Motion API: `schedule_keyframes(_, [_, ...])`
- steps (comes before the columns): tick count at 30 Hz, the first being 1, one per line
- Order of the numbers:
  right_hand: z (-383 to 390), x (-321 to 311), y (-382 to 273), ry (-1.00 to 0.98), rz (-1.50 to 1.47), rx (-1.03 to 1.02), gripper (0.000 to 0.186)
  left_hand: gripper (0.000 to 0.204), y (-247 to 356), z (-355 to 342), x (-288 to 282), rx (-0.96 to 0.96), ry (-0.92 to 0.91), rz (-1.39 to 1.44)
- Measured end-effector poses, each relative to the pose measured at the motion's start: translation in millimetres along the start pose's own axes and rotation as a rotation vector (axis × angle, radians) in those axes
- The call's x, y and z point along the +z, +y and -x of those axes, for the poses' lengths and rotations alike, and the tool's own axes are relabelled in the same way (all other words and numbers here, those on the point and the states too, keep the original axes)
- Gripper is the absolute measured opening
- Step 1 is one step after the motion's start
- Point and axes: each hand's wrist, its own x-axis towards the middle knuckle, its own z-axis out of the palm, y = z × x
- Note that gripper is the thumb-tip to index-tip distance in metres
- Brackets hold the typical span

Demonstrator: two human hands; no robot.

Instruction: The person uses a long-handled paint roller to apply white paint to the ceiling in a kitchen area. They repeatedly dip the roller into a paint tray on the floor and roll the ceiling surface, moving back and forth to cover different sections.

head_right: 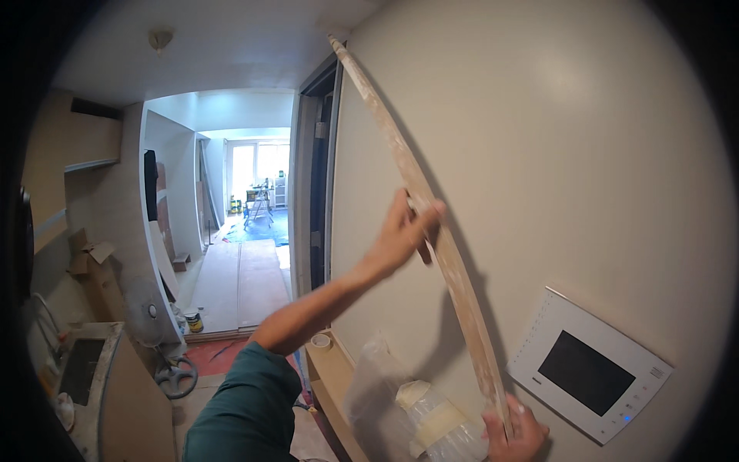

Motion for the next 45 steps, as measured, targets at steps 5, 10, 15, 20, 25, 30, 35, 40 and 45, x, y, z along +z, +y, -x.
schedule_keyframes(5, [-85.9, 75.1, -74.4, -0.113, 0.048, -0.051, 0.034, 0.04, -14.8, -76.1, -89.7, 0.038, 0.137, 0.016])
schedule_keyframes(10, [-132.2, 128.4, -85.6, -0.173, 0.133, -0.256, 0.038, 0.038, -22.3, -110.4, -164.4, 0.041, 0.11, -0.002])
schedule_keyframes(15, [-79.3, 88.9, -35.6, -0.08, 0.176, -0.185, 0.038, 0.045, -33.0, -65.3, -105.2, 0.059, 0.088, -0.029])
schedule_keyframes(20, [-12.9, 45.8, -44.8, -0.008, 0.344, -0.233, 0.034, 0.049, -3.2, -5.7, -40.9, 0.074, 0.027, 0.047])
schedule_keyframes(25, [-67.2, 110.9, -75.0, -0.097, 0.042, -0.085, 0.037, 0.04, -15.6, -59.3, -127.5, 0.041, 0.12, 0.065])
schedule_keyframes(30, [-80.3, 131.2, -73.7, -0.157, 0.112, -0.127, 0.037, 0.04, -26.0, -67.5, -146.1, 0.031, 0.143, 0.049])
schedule_keyframes(35, [-27.0, 96.5, -50.9, -0.002, 0.106, -0.062, 0.034, 0.036, -16.3, -26.3, -80.0, 0.13, 0.152, 0.084])
schedule_keyframes(40, [-82.2, 145.8, -81.1, -0.092, 0.024, -0.059, 0.034, 0.026, -39.9, -79.5, -145.0, 0.032, 0.258, 0.103])
schedule_keyframes(45, [-156.0, 216.5, -107.9, -0.121, 0.082, -0.131, 0.028, 0.026, -65.3, -156.9, -233.2, 0.083, 0.17, 0.09])
